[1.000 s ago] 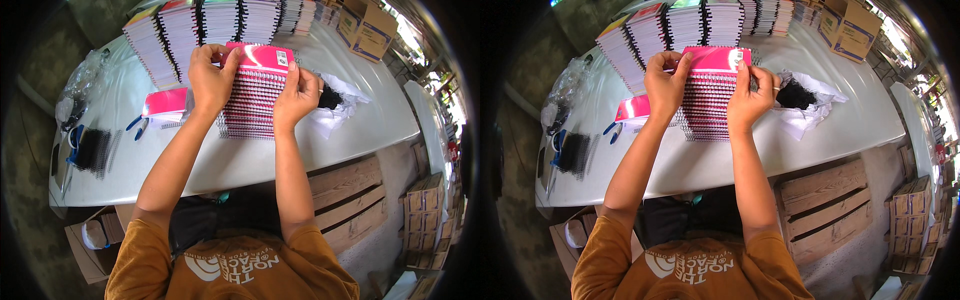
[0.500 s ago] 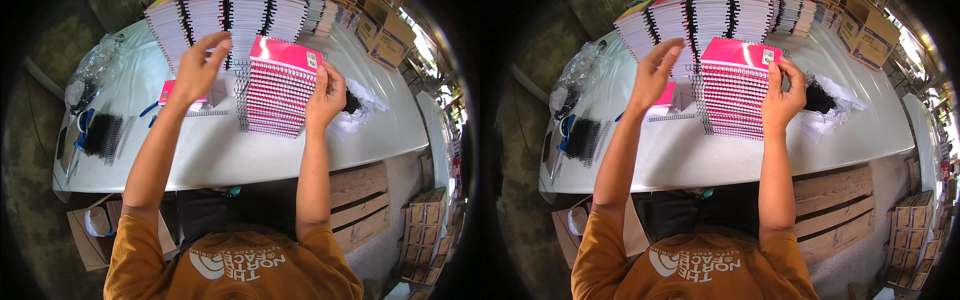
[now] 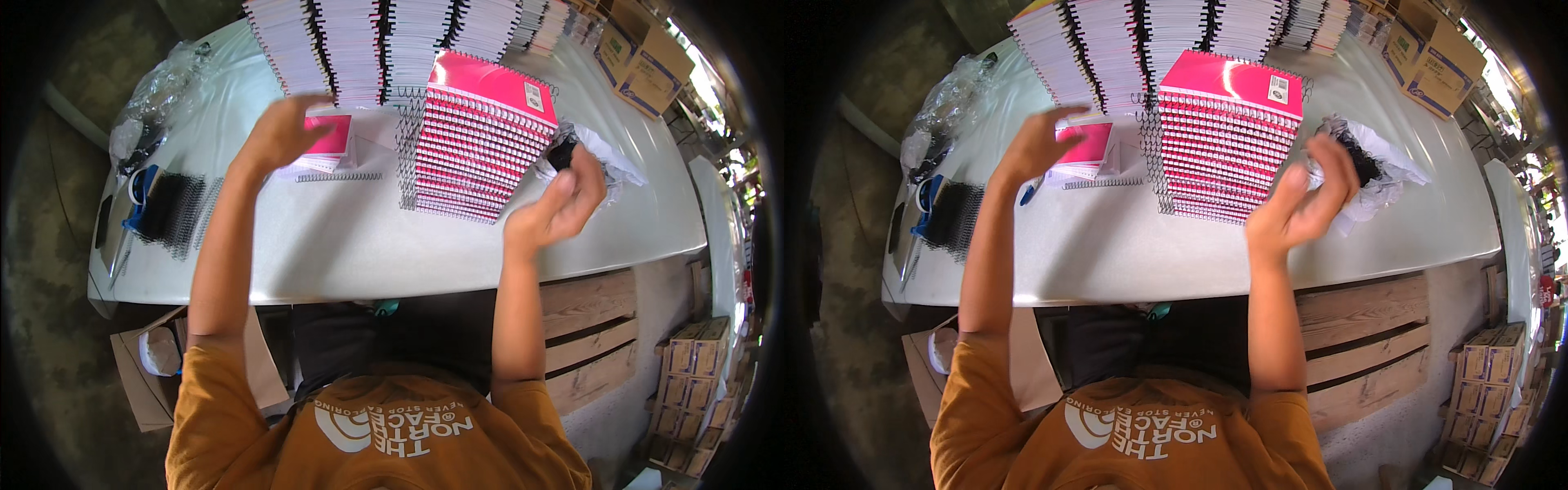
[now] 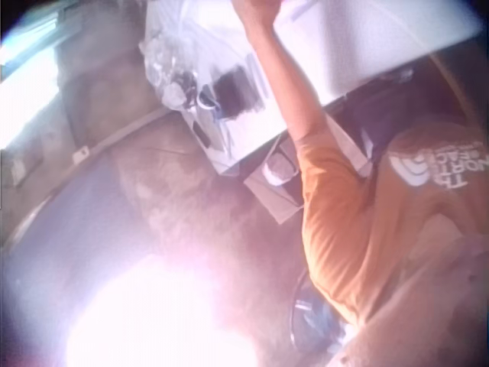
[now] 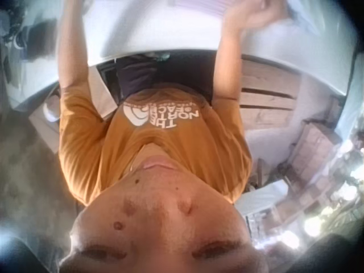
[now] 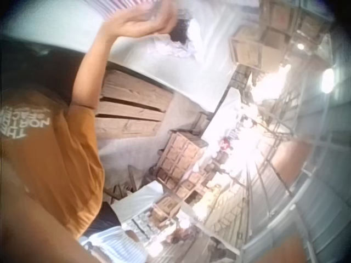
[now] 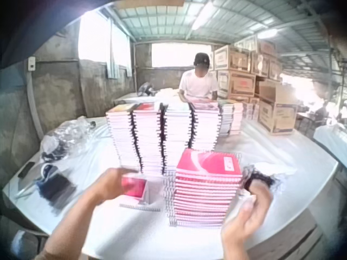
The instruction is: The person picks up small pink notebooks from a box and stacks them on a table. They then manually thread black wire coils through the pre-punched holes in the notebook spines and place each completed notebook into a stack.
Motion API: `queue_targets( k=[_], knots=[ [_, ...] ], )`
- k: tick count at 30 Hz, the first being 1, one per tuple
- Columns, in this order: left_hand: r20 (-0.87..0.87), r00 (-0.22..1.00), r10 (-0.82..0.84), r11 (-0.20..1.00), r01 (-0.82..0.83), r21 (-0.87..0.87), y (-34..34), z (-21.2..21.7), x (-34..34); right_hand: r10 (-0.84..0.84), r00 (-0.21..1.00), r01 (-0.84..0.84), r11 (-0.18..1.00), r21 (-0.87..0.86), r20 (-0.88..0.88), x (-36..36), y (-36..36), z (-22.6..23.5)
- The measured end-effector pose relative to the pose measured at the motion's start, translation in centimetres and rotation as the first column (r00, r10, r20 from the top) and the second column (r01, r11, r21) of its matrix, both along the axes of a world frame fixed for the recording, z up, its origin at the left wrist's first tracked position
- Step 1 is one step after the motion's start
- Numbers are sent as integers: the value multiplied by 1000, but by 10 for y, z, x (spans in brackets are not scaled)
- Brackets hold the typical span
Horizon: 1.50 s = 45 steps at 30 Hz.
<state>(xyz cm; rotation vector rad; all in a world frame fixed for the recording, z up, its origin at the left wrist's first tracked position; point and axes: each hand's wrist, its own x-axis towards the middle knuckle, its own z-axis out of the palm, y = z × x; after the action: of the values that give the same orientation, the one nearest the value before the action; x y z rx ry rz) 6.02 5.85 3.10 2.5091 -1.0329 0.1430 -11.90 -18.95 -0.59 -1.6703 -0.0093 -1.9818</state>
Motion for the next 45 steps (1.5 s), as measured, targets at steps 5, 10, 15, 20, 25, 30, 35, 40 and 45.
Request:
queue_targets(
  k=[5,10,15,20,25,30,35,40,45],
  knots=[
    [144,989,-34,984,8,177,26,-53,3,571,787,-556,820,136,-234,-14,73,-56],
    [-136,986,-97,976,121,180,33,-35,29,880,305,-571,476,669,-365,-17,125,-96],
    [-373,922,-105,985,149,91,30,-22,36,862,182,-552,487,677,-472,-12,126,-103],
    [-479,874,-81,993,111,34,30,-22,35,862,177,-536,490,688,-475,-14,126,-104],
    [-374,926,-48,994,81,73,34,-26,38,880,158,-539,456,708,-448,-13,125,-102],
    [128,991,46,994,-33,-104,33,-17,15,997,-11,-436,-70,897,73,-13,110,-96],
    [458,768,-448,889,435,141,18,-36,-130,838,-64,-237,-540,808,541,-25,80,-71],
    [-223,970,-94,830,-47,-556,36,-78,-131,966,31,-489,238,839,-256,-32,64,-55],
    [-642,683,-349,636,-331,-698,29,-120,-136,957,2,-579,237,780,-289,-28,71,-66]
  ],
)
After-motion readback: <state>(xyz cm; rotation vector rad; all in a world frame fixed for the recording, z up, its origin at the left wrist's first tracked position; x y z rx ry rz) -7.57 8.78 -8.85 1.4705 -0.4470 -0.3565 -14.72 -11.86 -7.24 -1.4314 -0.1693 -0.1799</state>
